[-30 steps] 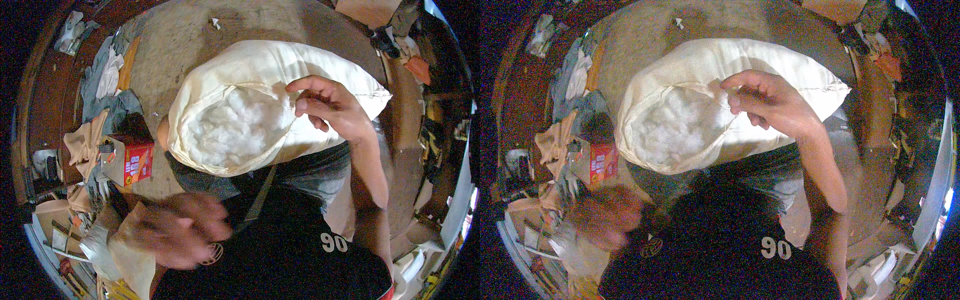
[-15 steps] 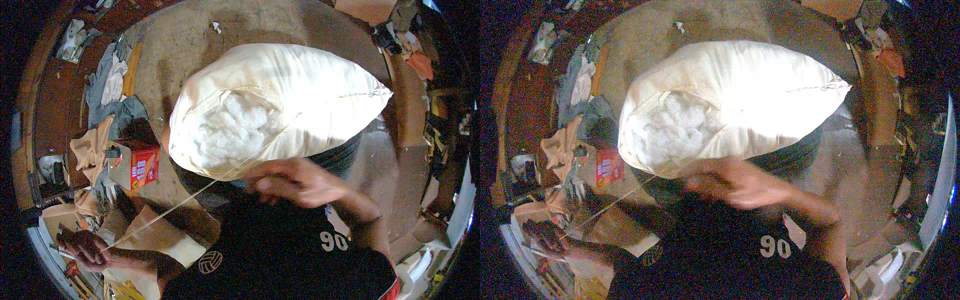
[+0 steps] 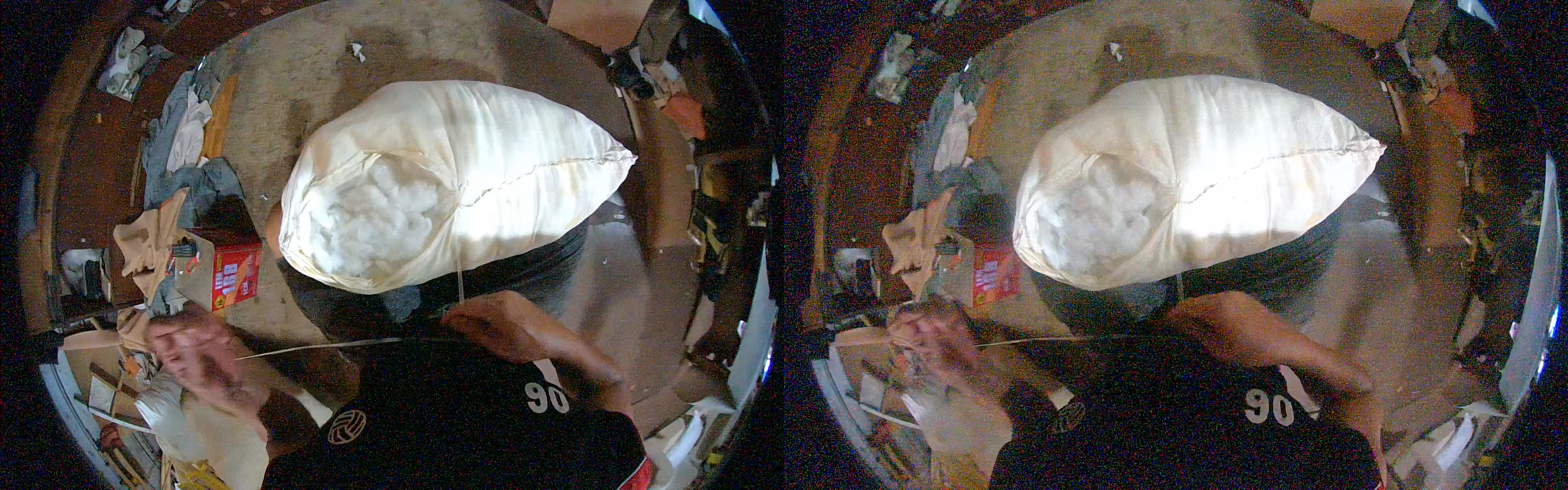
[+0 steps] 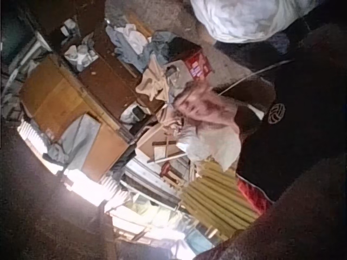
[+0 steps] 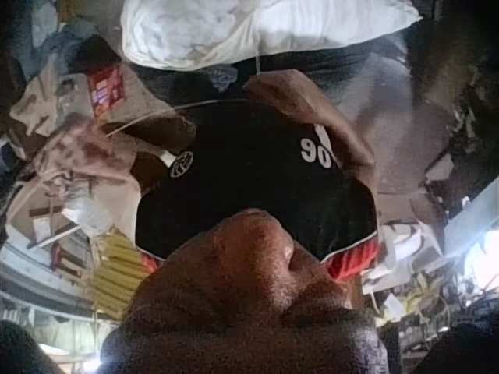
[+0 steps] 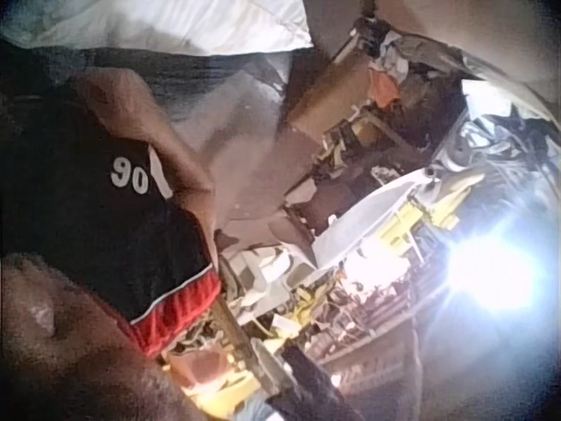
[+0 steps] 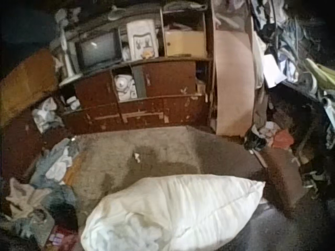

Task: The person hand-sews a white pillow using a needle and thread. They repeatedly insert the needle into the fabric and pull the thread through to close the opening, working along the seam while the pillow rests on their lap.

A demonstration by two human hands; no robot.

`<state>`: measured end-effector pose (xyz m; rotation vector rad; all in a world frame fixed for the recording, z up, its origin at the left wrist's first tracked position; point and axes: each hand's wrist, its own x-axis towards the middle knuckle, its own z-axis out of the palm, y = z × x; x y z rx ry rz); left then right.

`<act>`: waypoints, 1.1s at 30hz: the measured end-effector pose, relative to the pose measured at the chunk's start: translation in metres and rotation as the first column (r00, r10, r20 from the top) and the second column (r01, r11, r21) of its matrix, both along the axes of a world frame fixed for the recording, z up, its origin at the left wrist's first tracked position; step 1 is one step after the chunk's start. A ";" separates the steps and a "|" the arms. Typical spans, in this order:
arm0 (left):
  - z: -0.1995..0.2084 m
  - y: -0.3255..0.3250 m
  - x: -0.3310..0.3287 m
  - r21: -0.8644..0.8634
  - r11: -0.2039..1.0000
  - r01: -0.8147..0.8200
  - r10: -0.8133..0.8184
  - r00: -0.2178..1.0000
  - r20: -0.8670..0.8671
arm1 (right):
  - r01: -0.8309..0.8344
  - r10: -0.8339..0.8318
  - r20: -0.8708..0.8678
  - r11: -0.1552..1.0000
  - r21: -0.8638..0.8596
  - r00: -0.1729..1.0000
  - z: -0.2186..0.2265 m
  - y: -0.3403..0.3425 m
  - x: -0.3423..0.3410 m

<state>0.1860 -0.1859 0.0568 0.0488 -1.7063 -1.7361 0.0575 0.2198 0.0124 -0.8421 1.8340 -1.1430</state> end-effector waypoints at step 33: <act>-0.037 0.204 -0.119 -0.638 0.677 0.368 -0.110 0.907 0.406 | 0.666 -0.374 -0.911 0.726 -0.172 0.173 0.020 0.054 -0.066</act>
